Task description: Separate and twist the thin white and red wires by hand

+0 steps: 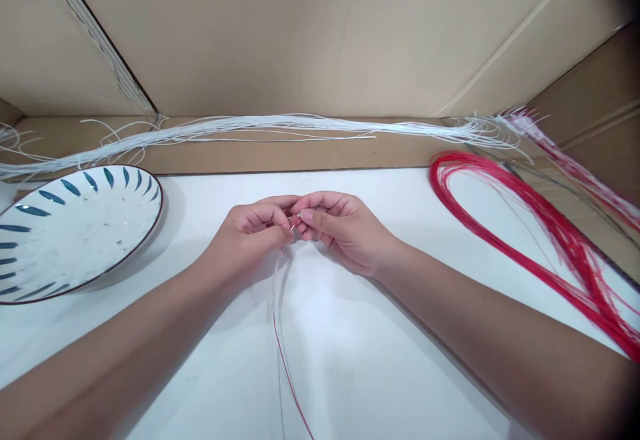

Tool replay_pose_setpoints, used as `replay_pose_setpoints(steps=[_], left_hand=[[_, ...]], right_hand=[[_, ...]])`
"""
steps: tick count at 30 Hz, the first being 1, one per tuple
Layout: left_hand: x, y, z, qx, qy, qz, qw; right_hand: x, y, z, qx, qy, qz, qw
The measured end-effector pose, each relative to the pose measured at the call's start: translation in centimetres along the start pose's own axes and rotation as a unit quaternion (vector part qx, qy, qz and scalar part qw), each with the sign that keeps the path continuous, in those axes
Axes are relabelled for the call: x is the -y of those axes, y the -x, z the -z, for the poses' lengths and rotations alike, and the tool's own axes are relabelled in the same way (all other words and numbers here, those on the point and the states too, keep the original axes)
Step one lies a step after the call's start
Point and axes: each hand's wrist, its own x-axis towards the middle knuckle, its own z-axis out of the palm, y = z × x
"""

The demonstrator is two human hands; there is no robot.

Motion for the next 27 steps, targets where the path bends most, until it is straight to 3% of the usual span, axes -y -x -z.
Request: replay_pose_setpoints(steps=[10,27], left_hand=[[0.06,-0.12,-0.17,0.032,0.021,-0.018,0.999],[0.23,-0.16,-0.37,0.030,0.000,-0.027,0.999]], right_hand=[[0.22,0.28,-0.19,-0.016,0.018,-0.010,1.000],[-0.06,0.30,-0.46,-0.032,0.046,0.017,0.998]])
